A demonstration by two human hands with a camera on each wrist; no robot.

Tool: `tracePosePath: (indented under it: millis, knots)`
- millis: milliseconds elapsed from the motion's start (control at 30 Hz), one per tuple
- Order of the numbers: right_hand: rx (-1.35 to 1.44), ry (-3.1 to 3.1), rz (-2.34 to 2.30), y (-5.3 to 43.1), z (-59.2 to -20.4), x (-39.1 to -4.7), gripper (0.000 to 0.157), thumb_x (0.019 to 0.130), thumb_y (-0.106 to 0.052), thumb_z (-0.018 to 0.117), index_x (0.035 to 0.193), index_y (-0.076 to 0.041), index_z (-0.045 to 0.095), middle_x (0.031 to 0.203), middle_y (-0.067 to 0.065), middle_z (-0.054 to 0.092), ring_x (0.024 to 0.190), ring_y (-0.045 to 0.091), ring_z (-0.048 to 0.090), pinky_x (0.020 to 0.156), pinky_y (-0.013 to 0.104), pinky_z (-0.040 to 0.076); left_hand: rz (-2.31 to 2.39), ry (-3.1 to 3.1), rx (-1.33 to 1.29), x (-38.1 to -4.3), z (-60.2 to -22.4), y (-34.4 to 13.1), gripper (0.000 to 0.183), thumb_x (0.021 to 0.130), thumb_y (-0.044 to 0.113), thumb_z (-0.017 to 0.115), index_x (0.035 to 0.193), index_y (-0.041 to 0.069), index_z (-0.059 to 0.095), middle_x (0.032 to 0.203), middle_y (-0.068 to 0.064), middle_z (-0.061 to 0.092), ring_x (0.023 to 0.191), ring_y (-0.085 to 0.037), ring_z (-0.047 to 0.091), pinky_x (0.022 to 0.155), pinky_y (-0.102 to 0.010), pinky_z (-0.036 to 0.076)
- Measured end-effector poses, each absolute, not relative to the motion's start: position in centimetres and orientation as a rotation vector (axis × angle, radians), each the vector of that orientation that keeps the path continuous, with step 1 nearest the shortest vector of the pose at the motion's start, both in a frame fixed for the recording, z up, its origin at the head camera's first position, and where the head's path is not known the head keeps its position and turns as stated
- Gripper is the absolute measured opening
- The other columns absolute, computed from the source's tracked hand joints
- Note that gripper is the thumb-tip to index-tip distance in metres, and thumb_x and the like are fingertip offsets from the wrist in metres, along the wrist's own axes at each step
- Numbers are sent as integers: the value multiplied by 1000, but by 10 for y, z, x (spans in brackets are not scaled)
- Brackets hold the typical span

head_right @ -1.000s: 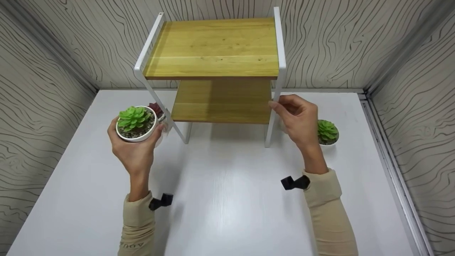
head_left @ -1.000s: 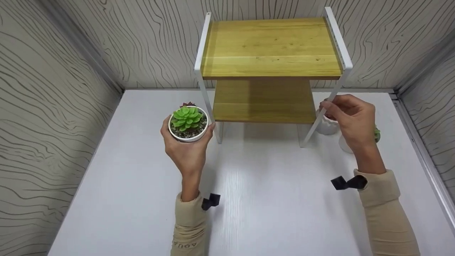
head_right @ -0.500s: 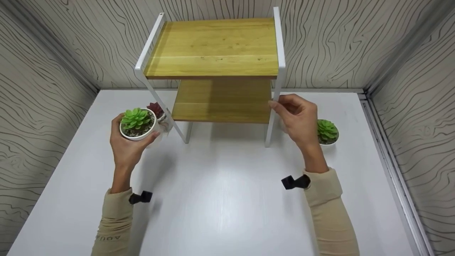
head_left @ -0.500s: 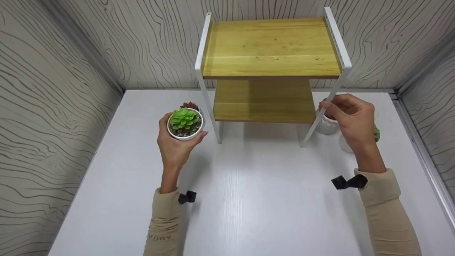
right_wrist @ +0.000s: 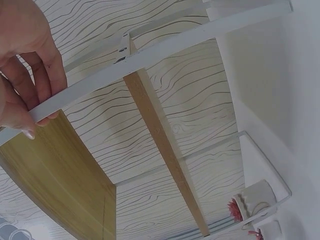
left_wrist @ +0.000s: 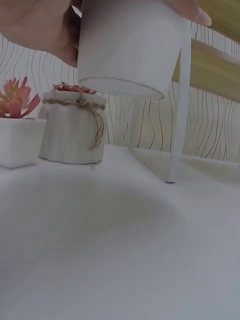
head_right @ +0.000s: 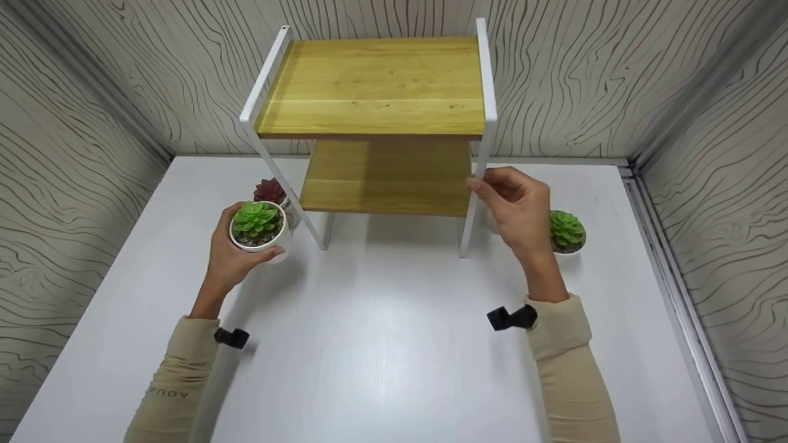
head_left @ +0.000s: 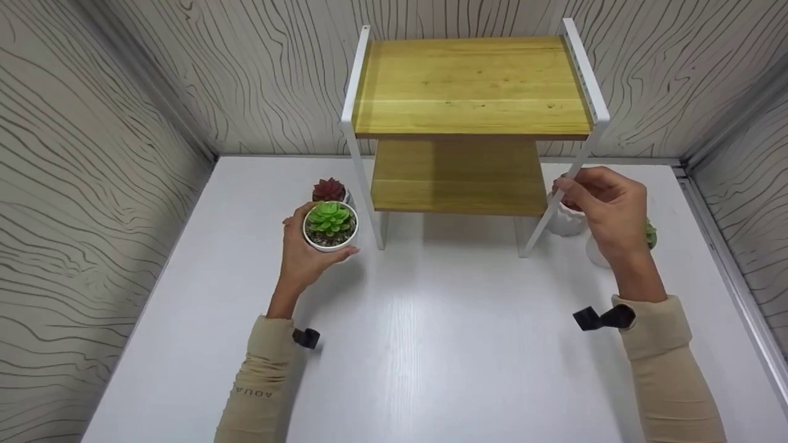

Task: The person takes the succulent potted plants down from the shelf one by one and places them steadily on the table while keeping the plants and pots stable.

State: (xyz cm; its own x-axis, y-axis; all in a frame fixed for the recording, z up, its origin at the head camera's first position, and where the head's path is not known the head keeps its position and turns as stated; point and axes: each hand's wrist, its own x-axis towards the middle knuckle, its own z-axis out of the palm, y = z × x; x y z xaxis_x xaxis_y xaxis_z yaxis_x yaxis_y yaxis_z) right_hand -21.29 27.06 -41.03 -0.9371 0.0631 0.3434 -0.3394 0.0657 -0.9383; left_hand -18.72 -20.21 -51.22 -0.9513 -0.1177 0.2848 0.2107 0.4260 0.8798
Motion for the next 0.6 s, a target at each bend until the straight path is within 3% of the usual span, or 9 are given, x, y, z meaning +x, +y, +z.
tracePosePath:
  millis: [200, 600]
  knots:
    - [277, -2059, 1947, 271, -411, -214, 21, 93, -6, 79, 108, 8, 75, 93, -1, 81, 80, 11, 75, 75, 17, 62, -1616, -2373, -144, -194, -528, -211, 109, 60, 21, 105, 151, 13, 46, 146, -9, 55, 138, -27, 47, 121, -54, 36]
    - [291, -2031, 1983, 271, -410, -214, 20, 93, -4, 79, 108, 8, 75, 93, -1, 81, 79, 8, 74, 74, 17, 62, -1601, -2426, -166, -206, -549, -215, 106, 60, 23, 105, 148, 14, 47, 143, -10, 53, 136, -23, 36, 122, -54, 27]
